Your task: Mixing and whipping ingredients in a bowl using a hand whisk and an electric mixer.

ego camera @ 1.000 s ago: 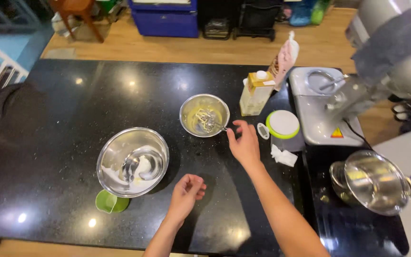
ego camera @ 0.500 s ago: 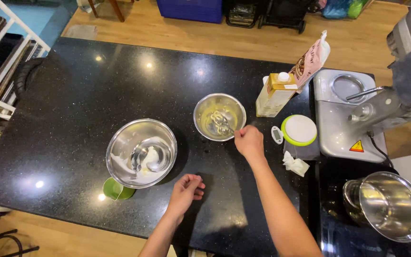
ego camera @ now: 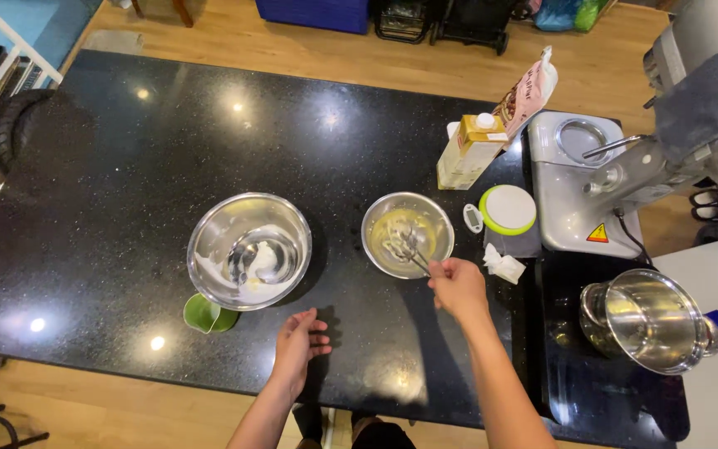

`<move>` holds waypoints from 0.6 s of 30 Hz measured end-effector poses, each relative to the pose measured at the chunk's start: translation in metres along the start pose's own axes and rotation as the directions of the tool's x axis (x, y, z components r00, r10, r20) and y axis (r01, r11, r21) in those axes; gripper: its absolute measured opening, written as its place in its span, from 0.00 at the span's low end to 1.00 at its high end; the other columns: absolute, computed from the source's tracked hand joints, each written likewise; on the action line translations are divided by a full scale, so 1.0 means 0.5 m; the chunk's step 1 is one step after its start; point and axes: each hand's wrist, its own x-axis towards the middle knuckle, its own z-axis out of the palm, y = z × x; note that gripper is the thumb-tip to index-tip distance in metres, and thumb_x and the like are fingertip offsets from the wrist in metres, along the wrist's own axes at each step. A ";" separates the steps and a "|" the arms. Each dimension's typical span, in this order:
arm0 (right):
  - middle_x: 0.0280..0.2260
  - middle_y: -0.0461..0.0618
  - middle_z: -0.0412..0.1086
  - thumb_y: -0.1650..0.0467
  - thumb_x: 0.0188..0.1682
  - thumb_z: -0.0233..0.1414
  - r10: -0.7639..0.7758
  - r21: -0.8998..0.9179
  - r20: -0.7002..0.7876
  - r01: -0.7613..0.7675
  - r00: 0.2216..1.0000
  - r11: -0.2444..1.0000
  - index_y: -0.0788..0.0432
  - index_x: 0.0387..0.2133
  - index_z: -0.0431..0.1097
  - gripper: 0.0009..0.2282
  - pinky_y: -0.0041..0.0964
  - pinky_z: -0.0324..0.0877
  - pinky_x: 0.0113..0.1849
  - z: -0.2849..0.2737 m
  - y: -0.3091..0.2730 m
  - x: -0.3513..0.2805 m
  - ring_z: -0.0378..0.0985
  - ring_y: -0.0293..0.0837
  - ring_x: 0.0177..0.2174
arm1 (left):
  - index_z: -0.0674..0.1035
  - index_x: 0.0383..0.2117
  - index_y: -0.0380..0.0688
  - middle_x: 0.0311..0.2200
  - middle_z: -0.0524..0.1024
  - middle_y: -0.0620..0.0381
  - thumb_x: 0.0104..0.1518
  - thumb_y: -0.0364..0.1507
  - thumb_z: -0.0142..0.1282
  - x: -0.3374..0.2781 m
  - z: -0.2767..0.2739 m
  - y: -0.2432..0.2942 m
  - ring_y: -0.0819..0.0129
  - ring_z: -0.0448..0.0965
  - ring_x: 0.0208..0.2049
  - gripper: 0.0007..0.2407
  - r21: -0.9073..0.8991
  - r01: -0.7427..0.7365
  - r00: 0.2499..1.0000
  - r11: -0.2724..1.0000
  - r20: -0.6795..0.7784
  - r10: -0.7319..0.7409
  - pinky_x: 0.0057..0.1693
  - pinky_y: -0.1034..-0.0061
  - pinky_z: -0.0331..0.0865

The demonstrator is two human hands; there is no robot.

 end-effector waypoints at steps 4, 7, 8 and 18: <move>0.20 0.55 0.68 0.75 0.52 0.54 -0.075 0.407 0.062 0.044 0.995 0.913 0.71 0.27 0.72 0.07 0.32 0.61 0.17 0.064 -0.027 -0.068 0.63 0.40 0.13 | 0.74 0.45 0.34 0.32 0.75 0.46 0.63 0.28 0.52 -0.025 -0.048 -0.027 0.62 0.71 0.25 0.10 0.002 0.044 0.999 0.999 0.007 -0.044 0.33 0.70 0.68; 0.22 0.56 0.68 0.79 0.50 0.52 -0.169 0.592 0.189 0.025 0.967 0.805 0.73 0.34 0.74 0.05 0.35 0.64 0.19 0.137 -0.036 -0.088 0.62 0.39 0.16 | 0.76 0.45 0.34 0.32 0.76 0.46 0.63 0.28 0.52 -0.053 -0.068 -0.028 0.62 0.72 0.25 0.10 0.053 0.067 0.998 0.996 -0.014 -0.066 0.32 0.72 0.69; 0.22 0.54 0.68 0.77 0.51 0.53 -0.160 0.625 0.271 -0.047 0.949 0.779 0.72 0.33 0.74 0.05 0.33 0.64 0.19 0.158 -0.046 -0.098 0.62 0.37 0.17 | 0.76 0.45 0.35 0.32 0.76 0.47 0.63 0.29 0.52 -0.062 -0.071 -0.026 0.64 0.71 0.24 0.10 0.062 0.060 0.998 0.996 0.005 -0.061 0.32 0.73 0.69; 0.20 0.53 0.67 0.75 0.53 0.56 -0.179 0.792 0.232 -0.079 0.956 0.606 0.69 0.33 0.75 0.05 0.33 0.73 0.18 0.296 -0.020 -0.208 0.66 0.36 0.15 | 0.73 0.61 0.42 0.31 0.80 0.50 0.70 0.38 0.38 -0.102 0.028 0.064 0.71 0.75 0.29 0.20 0.157 -0.508 0.815 0.847 0.407 0.413 0.38 0.77 0.73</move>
